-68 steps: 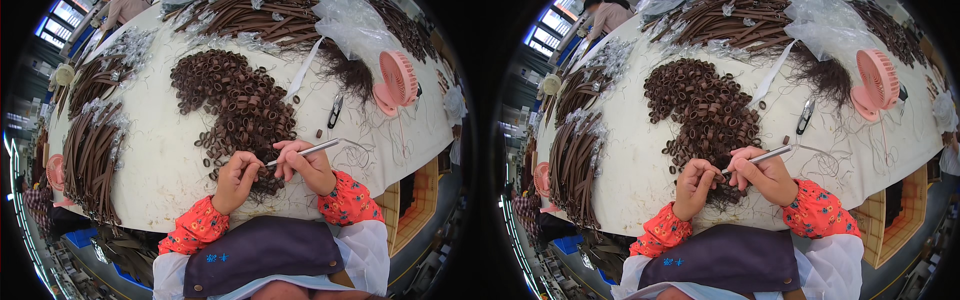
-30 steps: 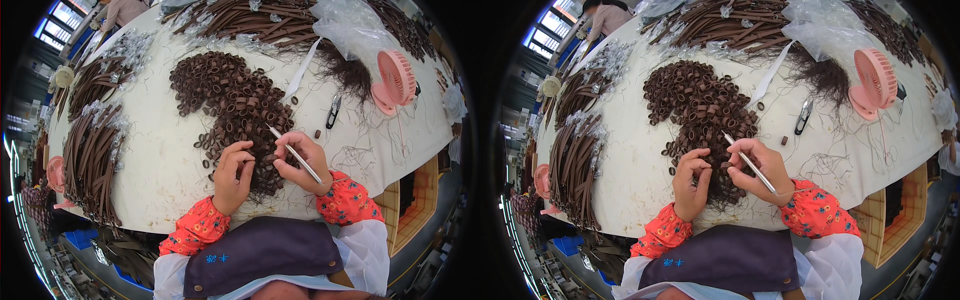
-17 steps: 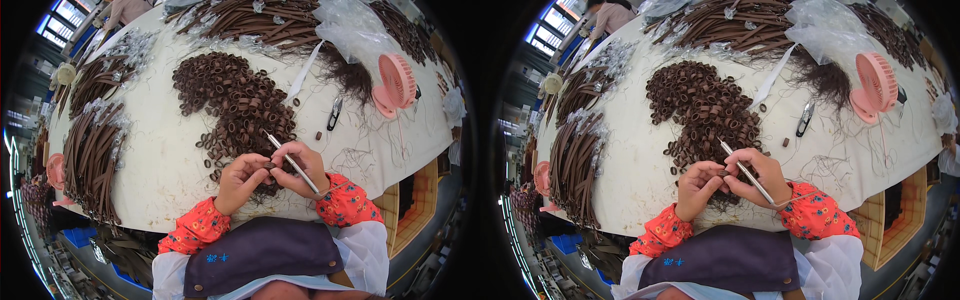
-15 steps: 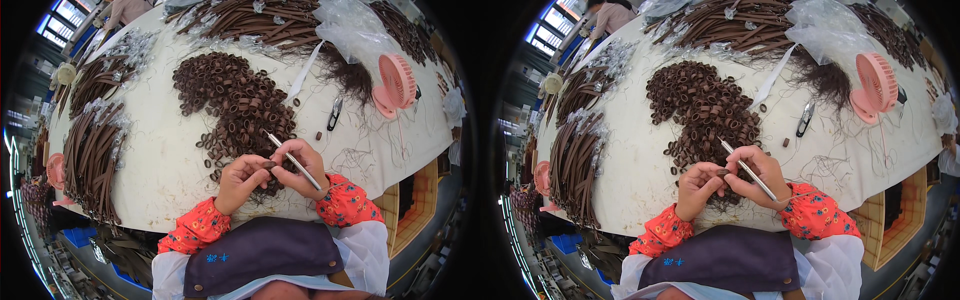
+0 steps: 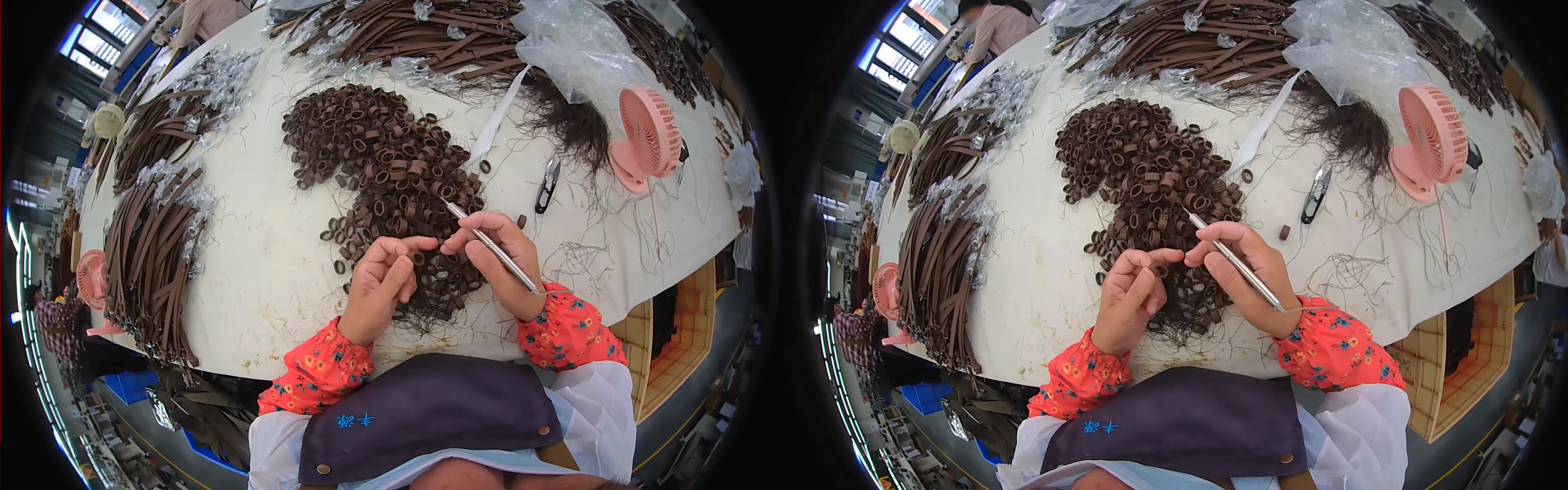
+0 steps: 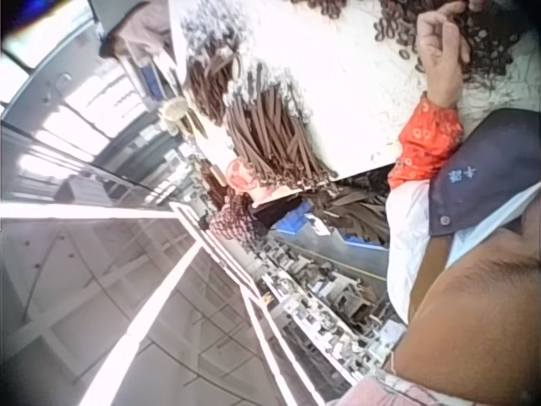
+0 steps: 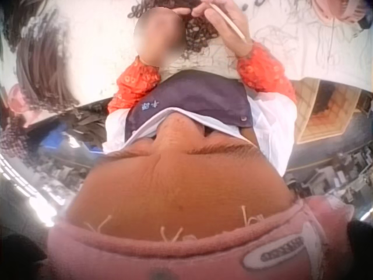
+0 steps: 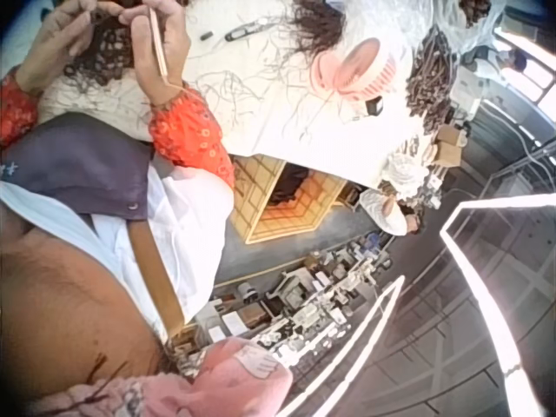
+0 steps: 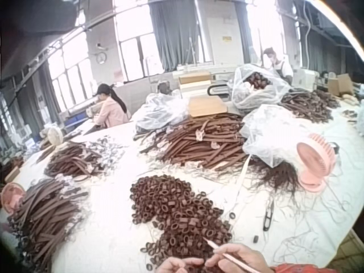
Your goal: The person uses a metal tool to thread a thin wire through small brown cylindrical components. They repeatedly pick up the components from a pile on the table and manipulate them with the tool, likely assembling hair accessories. The workspace is cluttered with materials, including loose hair and plastic packaging.
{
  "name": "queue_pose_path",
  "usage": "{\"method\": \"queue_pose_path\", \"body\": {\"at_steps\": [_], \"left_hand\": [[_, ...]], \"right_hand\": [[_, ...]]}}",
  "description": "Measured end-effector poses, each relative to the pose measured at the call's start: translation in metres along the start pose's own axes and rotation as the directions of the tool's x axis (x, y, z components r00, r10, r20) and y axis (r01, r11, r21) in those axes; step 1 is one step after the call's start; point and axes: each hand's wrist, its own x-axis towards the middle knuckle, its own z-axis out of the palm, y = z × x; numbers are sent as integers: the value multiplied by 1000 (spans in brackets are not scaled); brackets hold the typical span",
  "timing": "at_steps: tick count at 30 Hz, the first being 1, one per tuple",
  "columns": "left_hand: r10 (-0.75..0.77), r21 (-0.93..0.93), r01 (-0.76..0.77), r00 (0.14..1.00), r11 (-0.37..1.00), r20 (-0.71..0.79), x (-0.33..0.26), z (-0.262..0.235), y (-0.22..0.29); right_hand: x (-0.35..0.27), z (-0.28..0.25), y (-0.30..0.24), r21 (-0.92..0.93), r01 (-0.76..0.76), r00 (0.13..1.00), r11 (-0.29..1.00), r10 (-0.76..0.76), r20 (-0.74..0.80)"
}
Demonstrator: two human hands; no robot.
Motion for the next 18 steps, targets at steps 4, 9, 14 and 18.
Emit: {"method": "queue_pose_path", "body": {"at_steps": [4,9,14,18], "left_hand": [[-78,-98,76,997,992,-20,-3,10,7],[-110,-103,117,992,988,67,-3,-3,2],[-92,-44,95,993,994,77,-3,-1,1],[-92,-7,93,993,996,76,-4,1,2]], "right_hand": [[-2,-4,-8,79,30,999,996,-33,40],[-6,-10,-9,114,-8,988,993,-10,157],[-4,-10,-9,4,54,977,999,-54,205],[-3,-12,-6,-73,107,968,992,-88,233]]}}
